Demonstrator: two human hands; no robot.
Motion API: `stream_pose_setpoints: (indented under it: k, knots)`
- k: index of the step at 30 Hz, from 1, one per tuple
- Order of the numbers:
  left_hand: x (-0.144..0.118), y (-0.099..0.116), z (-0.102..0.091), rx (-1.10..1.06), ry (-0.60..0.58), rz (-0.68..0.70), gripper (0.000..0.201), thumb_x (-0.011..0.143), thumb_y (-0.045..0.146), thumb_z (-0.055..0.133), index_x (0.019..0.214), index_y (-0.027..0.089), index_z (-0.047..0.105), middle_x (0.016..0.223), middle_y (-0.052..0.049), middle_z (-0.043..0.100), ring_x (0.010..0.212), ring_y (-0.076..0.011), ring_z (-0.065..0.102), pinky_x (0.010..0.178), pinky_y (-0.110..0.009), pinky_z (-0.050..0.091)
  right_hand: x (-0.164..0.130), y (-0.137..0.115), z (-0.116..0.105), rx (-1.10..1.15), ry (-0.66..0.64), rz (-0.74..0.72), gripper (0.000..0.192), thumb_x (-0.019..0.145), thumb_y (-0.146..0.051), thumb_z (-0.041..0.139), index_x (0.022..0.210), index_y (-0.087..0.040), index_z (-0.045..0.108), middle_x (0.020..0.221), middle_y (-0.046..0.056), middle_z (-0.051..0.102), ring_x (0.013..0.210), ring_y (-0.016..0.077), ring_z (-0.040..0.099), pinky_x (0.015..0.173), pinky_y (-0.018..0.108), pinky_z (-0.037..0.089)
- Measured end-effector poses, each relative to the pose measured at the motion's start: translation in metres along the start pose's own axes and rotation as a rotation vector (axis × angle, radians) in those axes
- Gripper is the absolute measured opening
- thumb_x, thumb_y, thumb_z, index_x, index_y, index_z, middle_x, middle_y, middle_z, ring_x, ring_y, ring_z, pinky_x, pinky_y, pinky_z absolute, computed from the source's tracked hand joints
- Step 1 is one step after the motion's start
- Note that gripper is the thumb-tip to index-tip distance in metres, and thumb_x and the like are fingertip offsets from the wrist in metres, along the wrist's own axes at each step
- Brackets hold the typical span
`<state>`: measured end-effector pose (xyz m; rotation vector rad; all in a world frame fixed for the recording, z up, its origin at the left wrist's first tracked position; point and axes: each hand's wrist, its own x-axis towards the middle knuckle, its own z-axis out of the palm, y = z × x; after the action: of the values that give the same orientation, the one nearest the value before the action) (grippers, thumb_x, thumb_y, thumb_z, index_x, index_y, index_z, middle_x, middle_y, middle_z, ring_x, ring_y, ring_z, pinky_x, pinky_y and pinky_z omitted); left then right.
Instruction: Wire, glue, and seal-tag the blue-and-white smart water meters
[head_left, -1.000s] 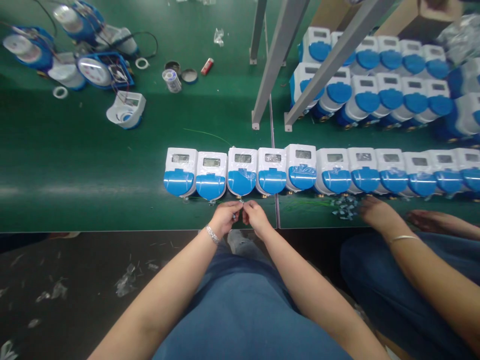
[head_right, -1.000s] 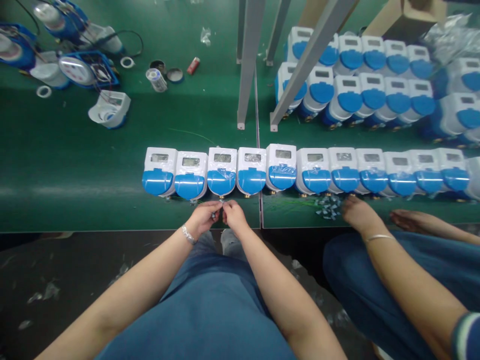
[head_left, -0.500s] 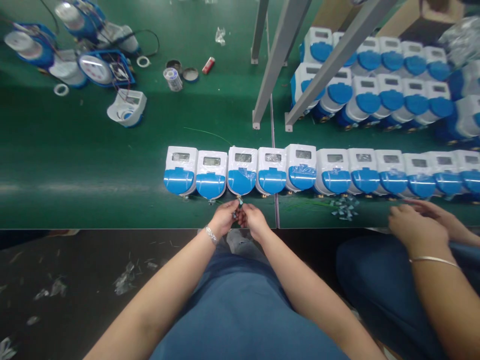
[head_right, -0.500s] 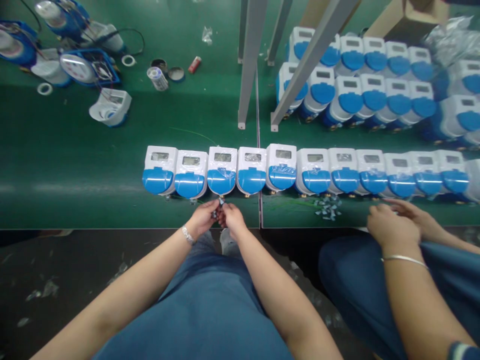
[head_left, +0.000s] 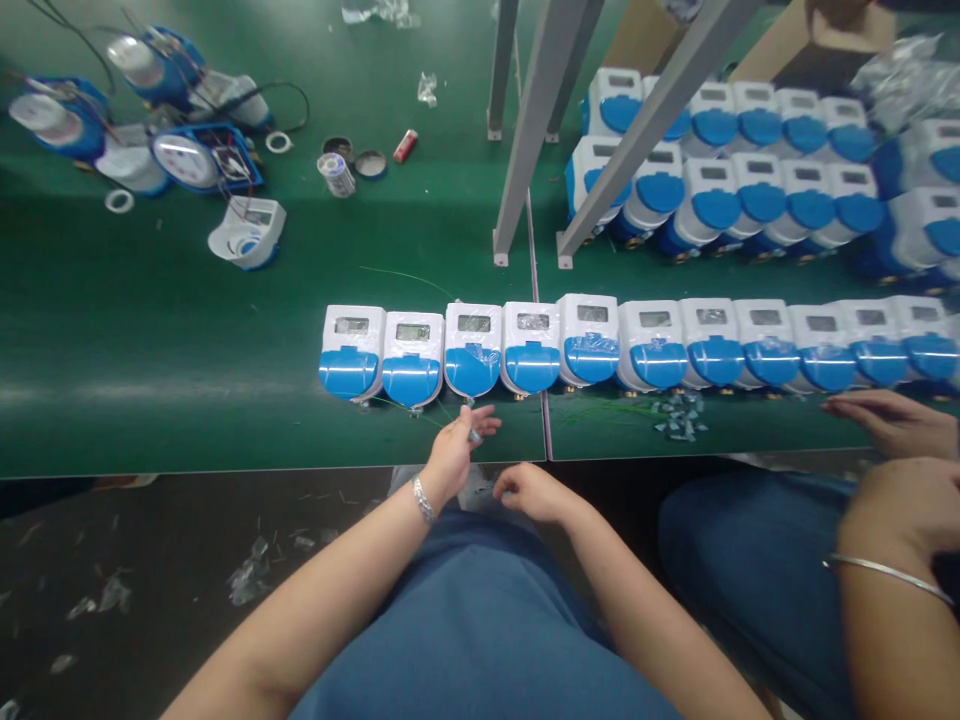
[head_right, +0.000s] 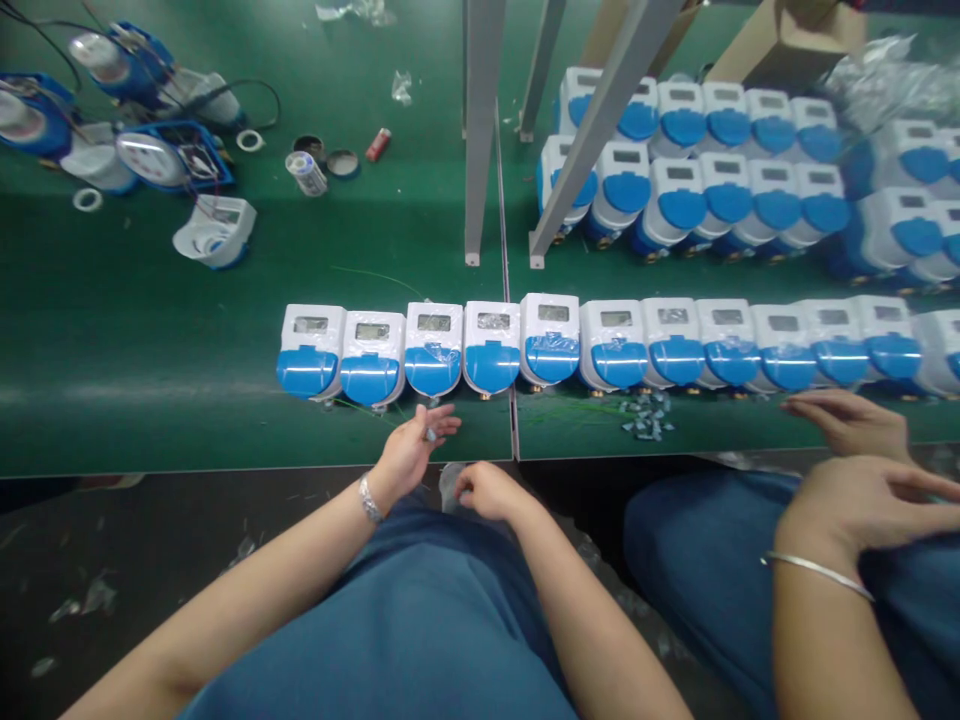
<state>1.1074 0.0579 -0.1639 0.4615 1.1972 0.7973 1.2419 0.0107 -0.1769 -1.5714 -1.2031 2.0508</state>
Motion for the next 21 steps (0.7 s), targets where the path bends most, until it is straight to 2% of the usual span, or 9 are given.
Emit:
stream_pose_setpoints:
  k: [3, 5, 6, 7, 9, 13, 15, 18, 21]
  knots:
    - [-0.004, 0.008, 0.007, 0.032, -0.058, 0.035, 0.048, 0.08, 0.051, 0.04, 0.094, 0.011, 0.064, 0.088, -0.012, 0.066, 0.08, -0.0166, 0.058, 0.076, -0.029, 0.041, -0.013, -0.007, -0.006, 0.052, -0.136, -0.013, 0.014, 0.046, -0.004, 0.061, 0.051, -0.017, 0.057, 0.045, -0.005, 0.053, 0.046, 0.008, 0.046, 0.05, 0.02, 0.036]
    - [-0.006, 0.007, 0.013, 0.064, -0.075, 0.064, 0.048, 0.08, 0.051, 0.04, 0.092, 0.012, 0.065, 0.089, -0.012, 0.066, 0.083, -0.0172, 0.058, 0.079, -0.03, 0.041, -0.015, -0.016, -0.001, 0.249, -0.182, -0.041, 0.006, 0.054, -0.016, 0.064, 0.057, -0.017, 0.059, 0.048, -0.004, 0.053, 0.046, 0.0079, 0.045, 0.051, 0.021, 0.037]
    - [-0.007, 0.005, 0.016, 0.074, -0.083, 0.066, 0.047, 0.079, 0.051, 0.041, 0.092, 0.012, 0.065, 0.089, -0.012, 0.066, 0.084, -0.0176, 0.058, 0.08, -0.03, 0.041, -0.014, -0.022, 0.003, 0.36, -0.162, -0.055, 0.008, 0.058, -0.023, 0.063, 0.061, -0.016, 0.059, 0.047, -0.005, 0.052, 0.045, 0.0074, 0.043, 0.05, 0.021, 0.037]
    - [-0.007, 0.003, 0.018, 0.077, -0.089, 0.06, 0.047, 0.079, 0.051, 0.042, 0.091, 0.012, 0.065, 0.09, -0.012, 0.065, 0.086, -0.018, 0.058, 0.081, -0.03, 0.042, -0.012, -0.027, 0.005, 0.451, -0.106, -0.065, 0.014, 0.061, -0.029, 0.062, 0.063, -0.016, 0.059, 0.046, -0.005, 0.05, 0.042, 0.0068, 0.041, 0.048, 0.021, 0.036]
    - [-0.007, 0.0, 0.019, 0.057, -0.09, 0.039, 0.047, 0.078, 0.052, 0.043, 0.091, 0.012, 0.065, 0.091, -0.012, 0.065, 0.087, -0.0184, 0.058, 0.08, -0.03, 0.042, -0.009, -0.034, 0.005, 0.514, 0.114, -0.065, 0.021, 0.063, -0.036, 0.061, 0.066, -0.016, 0.058, 0.045, -0.006, 0.046, 0.039, 0.0054, 0.034, 0.043, 0.02, 0.031]
    - [-0.003, 0.001, 0.011, -0.03, -0.007, -0.05, 0.045, 0.077, 0.051, 0.047, 0.09, 0.012, 0.064, 0.09, -0.012, 0.064, 0.079, -0.0171, 0.058, 0.069, -0.029, 0.045, -0.011, -0.033, -0.018, 0.367, 0.696, -0.116, 0.025, 0.058, -0.036, 0.066, 0.066, -0.015, 0.058, 0.051, -0.005, 0.048, 0.044, 0.0061, 0.036, 0.045, 0.021, 0.03]
    - [0.0, 0.0, 0.004, -0.048, 0.037, -0.138, 0.044, 0.074, 0.05, 0.05, 0.084, 0.01, 0.064, 0.084, -0.012, 0.063, 0.069, -0.0155, 0.058, 0.06, -0.028, 0.044, -0.017, -0.03, -0.033, 0.241, 0.916, -0.151, 0.025, 0.057, -0.037, 0.066, 0.066, -0.015, 0.058, 0.052, -0.004, 0.048, 0.048, 0.0079, 0.039, 0.048, 0.022, 0.031]
    - [0.002, -0.007, -0.005, -0.025, 0.044, -0.232, 0.042, 0.07, 0.049, 0.056, 0.075, 0.008, 0.064, 0.071, -0.01, 0.062, 0.057, -0.0129, 0.055, 0.053, -0.025, 0.042, -0.028, -0.029, -0.047, -0.018, 1.12, -0.131, 0.021, 0.06, -0.036, 0.063, 0.063, -0.016, 0.057, 0.05, -0.005, 0.044, 0.048, 0.009, 0.037, 0.049, 0.024, 0.031]
    - [0.003, -0.016, -0.009, -0.011, 0.031, -0.264, 0.041, 0.068, 0.048, 0.059, 0.075, 0.008, 0.063, 0.065, -0.008, 0.06, 0.053, -0.0112, 0.053, 0.051, -0.024, 0.04, -0.033, -0.034, -0.049, -0.216, 1.164, -0.128, 0.014, 0.063, -0.03, 0.058, 0.057, -0.016, 0.055, 0.05, -0.004, 0.043, 0.048, 0.0098, 0.038, 0.051, 0.025, 0.033]
